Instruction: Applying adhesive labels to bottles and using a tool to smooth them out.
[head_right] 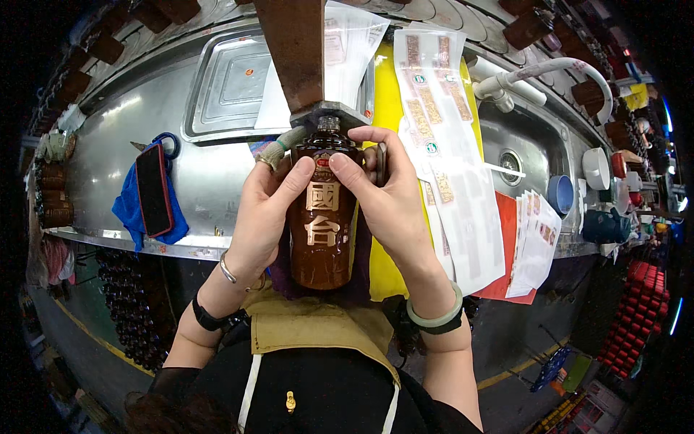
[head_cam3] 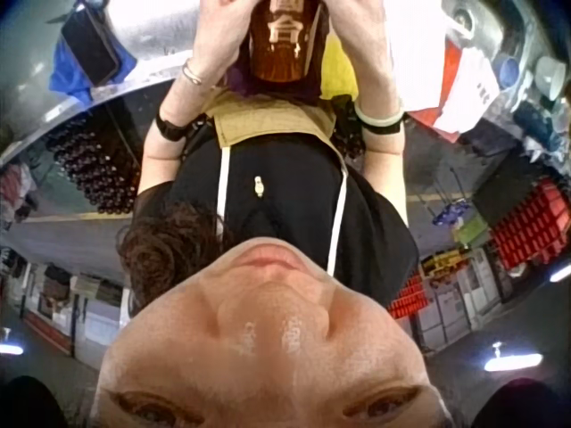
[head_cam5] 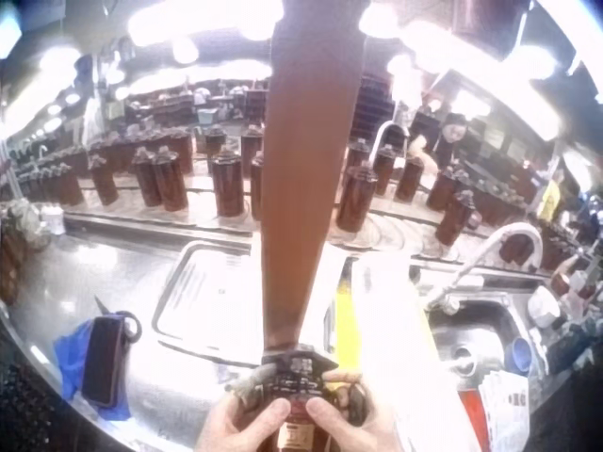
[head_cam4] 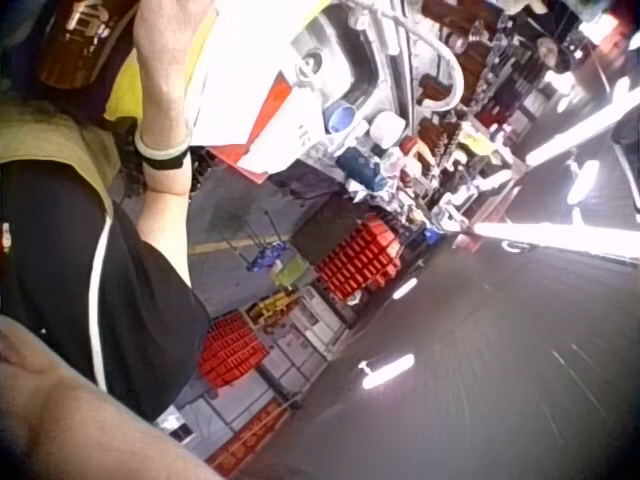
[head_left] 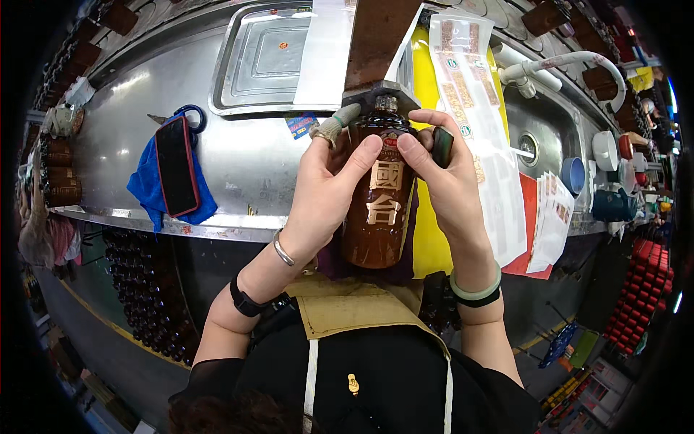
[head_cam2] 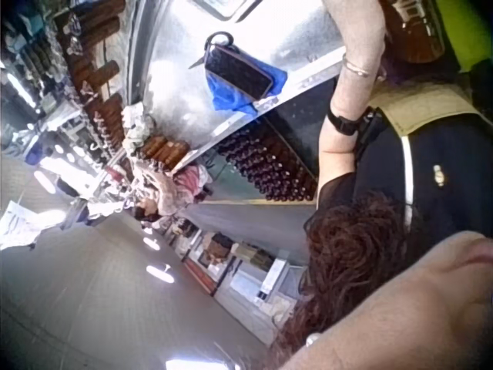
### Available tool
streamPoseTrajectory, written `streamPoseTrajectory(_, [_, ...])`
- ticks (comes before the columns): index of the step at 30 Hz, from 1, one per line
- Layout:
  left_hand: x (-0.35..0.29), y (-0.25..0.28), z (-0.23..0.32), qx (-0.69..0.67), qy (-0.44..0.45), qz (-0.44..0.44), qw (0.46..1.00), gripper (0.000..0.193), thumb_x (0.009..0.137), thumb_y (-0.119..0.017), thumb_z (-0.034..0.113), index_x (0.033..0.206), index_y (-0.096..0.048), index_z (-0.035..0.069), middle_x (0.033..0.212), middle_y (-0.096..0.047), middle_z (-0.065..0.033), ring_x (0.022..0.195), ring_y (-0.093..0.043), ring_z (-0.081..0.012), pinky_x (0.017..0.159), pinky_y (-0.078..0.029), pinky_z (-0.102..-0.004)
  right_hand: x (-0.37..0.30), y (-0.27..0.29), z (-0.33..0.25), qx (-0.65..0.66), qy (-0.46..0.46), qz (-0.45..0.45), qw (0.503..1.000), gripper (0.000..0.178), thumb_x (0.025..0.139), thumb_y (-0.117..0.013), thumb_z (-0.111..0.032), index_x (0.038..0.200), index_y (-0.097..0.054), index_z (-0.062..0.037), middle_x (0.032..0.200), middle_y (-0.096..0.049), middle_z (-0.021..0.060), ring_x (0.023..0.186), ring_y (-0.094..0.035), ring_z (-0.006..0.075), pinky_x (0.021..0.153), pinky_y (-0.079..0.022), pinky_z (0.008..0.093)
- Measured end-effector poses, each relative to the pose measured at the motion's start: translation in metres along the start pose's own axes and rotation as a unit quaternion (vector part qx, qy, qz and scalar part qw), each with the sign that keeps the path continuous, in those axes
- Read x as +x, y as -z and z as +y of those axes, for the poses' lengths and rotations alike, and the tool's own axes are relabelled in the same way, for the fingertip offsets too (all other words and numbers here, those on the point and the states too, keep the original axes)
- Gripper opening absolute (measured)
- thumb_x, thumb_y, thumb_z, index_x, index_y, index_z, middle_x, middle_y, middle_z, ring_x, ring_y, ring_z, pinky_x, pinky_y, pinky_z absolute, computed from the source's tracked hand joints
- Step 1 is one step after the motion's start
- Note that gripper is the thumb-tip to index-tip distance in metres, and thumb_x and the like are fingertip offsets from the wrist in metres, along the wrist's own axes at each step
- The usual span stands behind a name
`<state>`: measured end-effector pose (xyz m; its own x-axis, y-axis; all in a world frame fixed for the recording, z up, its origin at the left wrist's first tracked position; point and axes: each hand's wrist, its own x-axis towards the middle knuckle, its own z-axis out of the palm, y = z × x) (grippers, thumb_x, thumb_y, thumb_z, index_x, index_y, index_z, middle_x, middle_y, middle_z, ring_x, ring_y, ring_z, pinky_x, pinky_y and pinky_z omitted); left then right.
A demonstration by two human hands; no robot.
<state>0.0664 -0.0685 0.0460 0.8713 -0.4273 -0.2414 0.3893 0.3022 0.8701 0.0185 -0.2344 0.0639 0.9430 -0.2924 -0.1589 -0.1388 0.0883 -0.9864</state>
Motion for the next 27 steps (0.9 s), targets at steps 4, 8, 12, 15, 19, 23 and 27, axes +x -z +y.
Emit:
streamPoseTrajectory(4, [0.0,-0.002,0.001,0.013,-0.008,0.003,1.0,0.051,0.105,-0.069,0.017,0.149,-0.049,0.0,0.134,-0.066,-0.01,0.12,-0.064,-0.0148,0.103,-0.052,-0.0315,-0.001,0.005,-0.028,-0.094,0.048,-0.009,0.994,0.046,0.105,-0.067,-0.018,0.143,-0.05,0.0021,0.107,-0.063,0.0034,0.102,-0.059,0.0114,0.092,-0.049,0.0286])
streamPoseTrajectory(8, [-0.001,-0.001,-0.005,-0.035,-0.01,0.001,0.999,0.048,0.111,-0.057,0.026,0.152,-0.048,0.002,0.134,-0.066,-0.0083,0.121,-0.063,-0.0143,0.104,-0.051,-0.031,0.009,0.012,-0.041,-0.305,0.29,-0.007,0.907,0.036,0.097,-0.062,0.004,0.133,-0.06,-0.0004,0.111,-0.067,0.0192,0.102,-0.067,0.0323,0.092,-0.053,0.0378])
streamPoseTrajectory(12, [-0.005,0.003,0.004,-0.013,0.033,-0.005,0.999,0.059,0.115,-0.036,0.047,0.157,-0.042,0.004,0.14,-0.064,-0.0113,0.125,-0.062,-0.0184,0.109,-0.048,-0.037,0.021,0.011,-0.058,-0.443,0.4,-0.016,0.802,0.03,0.086,-0.066,0.009,0.115,-0.068,-0.0017,0.1,-0.07,0.0133,0.095,-0.062,0.0352,0.082,-0.051,0.043])
streamPoseTrajectory(15, [-0.005,0.009,0.0,0.0,0.04,-0.007,0.999,0.065,0.115,-0.029,0.053,0.159,-0.038,0.005,0.142,-0.063,-0.0141,0.126,-0.062,-0.0199,0.112,-0.045,-0.0396,0.021,0.01,-0.062,-0.403,0.402,-0.009,0.822,0.03,0.084,-0.069,0.008,0.111,-0.072,-0.0041,0.094,-0.069,0.0109,0.09,-0.062,0.0337,0.079,-0.05,0.0426])
streamPoseTrajectory(19, [-0.013,0.013,-0.004,0.021,0.034,0.003,0.999,0.059,0.115,-0.039,0.042,0.159,-0.037,0.004,0.144,-0.06,-0.0146,0.132,-0.057,-0.0194,0.113,-0.045,-0.0368,0.012,0.008,-0.056,-0.416,0.384,-0.045,0.823,0.028,0.084,-0.07,0.007,0.109,-0.073,-0.004,0.093,-0.07,0.0114,0.09,-0.063,0.0323,0.08,-0.051,0.0411])
streamPoseTrajectory(23, [-0.024,0.001,-0.001,0.04,-0.012,-0.024,0.999,0.065,0.107,-0.062,0.023,0.161,-0.033,0.0,0.149,-0.055,-0.0136,0.135,-0.054,-0.0186,0.115,-0.042,-0.0356,0.01,0.025,-0.055,-0.341,0.375,0.067,0.859,0.026,0.086,-0.072,0.01,0.109,-0.074,-0.0028,0.1,-0.075,0.0101,0.092,-0.07,0.0246,0.083,-0.054,0.0334])
streamPoseTrajectory(27, [-0.017,-0.002,-0.013,0.127,-0.051,-0.007,0.991,0.087,0.095,-0.08,0.021,0.159,-0.028,-0.007,0.146,-0.055,-0.0206,0.13,-0.059,-0.0216,0.111,-0.047,-0.0359,-0.004,0.029,-0.037,-0.254,0.319,0.064,0.911,0.026,0.089,-0.072,0.01,0.113,-0.073,-0.0011,0.101,-0.074,0.0095,0.091,-0.07,0.0192,0.083,-0.054,0.0302])
